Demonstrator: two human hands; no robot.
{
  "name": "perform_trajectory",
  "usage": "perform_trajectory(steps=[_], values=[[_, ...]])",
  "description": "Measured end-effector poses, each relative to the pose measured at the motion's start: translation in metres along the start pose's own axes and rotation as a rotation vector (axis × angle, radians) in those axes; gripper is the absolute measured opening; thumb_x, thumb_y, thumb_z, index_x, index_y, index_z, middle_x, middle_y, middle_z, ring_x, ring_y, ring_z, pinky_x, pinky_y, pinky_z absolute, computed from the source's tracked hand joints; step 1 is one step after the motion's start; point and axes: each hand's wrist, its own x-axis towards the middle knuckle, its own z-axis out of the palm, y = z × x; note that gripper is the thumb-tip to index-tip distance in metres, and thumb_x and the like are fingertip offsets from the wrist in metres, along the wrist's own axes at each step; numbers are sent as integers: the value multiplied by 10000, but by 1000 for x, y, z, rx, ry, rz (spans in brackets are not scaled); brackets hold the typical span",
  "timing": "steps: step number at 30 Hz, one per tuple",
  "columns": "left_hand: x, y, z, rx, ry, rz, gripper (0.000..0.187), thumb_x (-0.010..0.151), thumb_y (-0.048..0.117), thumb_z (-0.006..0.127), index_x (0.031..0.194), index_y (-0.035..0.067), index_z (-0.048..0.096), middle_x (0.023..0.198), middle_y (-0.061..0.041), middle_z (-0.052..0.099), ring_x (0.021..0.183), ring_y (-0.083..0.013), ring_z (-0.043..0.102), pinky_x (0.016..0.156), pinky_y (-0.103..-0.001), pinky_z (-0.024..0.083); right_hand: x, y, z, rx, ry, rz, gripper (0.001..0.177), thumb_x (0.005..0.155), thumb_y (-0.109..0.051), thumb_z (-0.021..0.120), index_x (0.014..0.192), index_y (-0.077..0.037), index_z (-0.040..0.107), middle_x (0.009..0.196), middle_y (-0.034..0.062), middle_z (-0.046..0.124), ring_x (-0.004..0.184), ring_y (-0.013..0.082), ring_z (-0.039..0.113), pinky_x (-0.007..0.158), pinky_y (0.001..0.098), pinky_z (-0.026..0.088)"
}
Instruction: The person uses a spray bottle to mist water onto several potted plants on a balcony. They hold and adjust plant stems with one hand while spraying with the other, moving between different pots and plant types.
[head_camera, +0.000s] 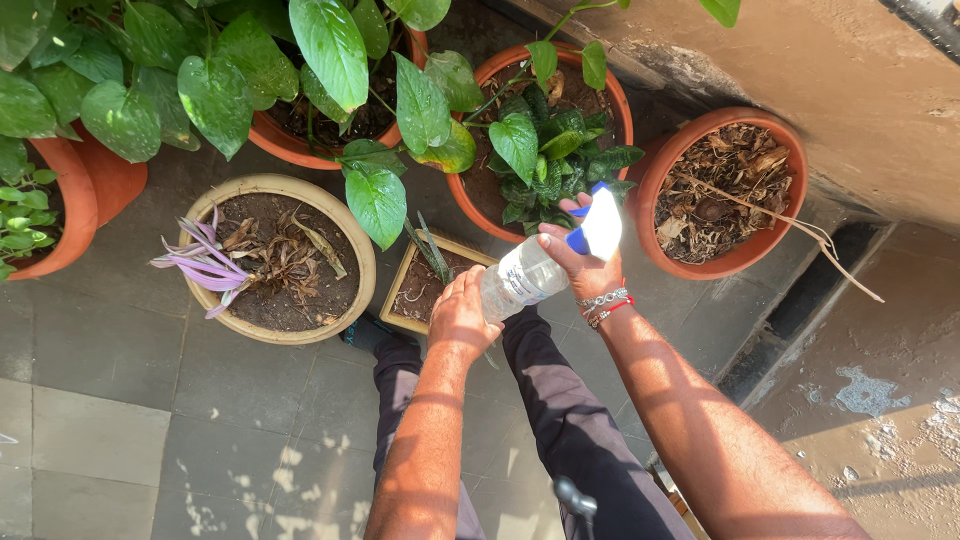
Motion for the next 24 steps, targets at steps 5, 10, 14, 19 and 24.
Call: perform_trajectory(steps=[5,10,14,19,24], values=[[-1,4,-5,10,-34,-25,1006,678,216,922,1506,179,351,1511,-26,461,1418,-236,426,1178,-386,342,-1,0,-2,-10,-19,-43,1054,761,-111,868,1589,-42,219,1607,135,355,1311,306,608,1057,455,548],[-2,3,-6,23,-25,-3,1016,684,218,919,1513,155,335,1531,-53,444,1435,-246,403,1193,-393,314,4,14,-7,10,-30,-111,1144,748,-85,855,1624,-53,119,1686,124,237,1498,275,377,1173,458,409],[-6,-1,-2,15,-3,13,1018,679,213,920,1510,142,338,1538,-76,441,1441,-252,396,1190,-405,304,4,31,-13,-84,-14,-138,1088,761,-91,858,1632,-34,209,1671,141,311,1526,263,328,1242,430,294],[-8,-9,6,-27,-2,-1,1001,669,201,918,1495,138,356,1529,-78,461,1440,-258,406,1194,-400,316,3,38,-15,-244,-42,-331,973,824,-92,872,1614,-4,311,1634,160,421,1500,271,398,1253,417,314],[-12,-14,20,-64,61,51,1016,629,207,938,1467,117,372,1486,-113,491,1404,-292,432,1164,-424,343,-6,26,-11,59,-123,-180,851,787,-60,828,1493,-2,358,1423,129,507,1252,230,611,1048,394,516]])
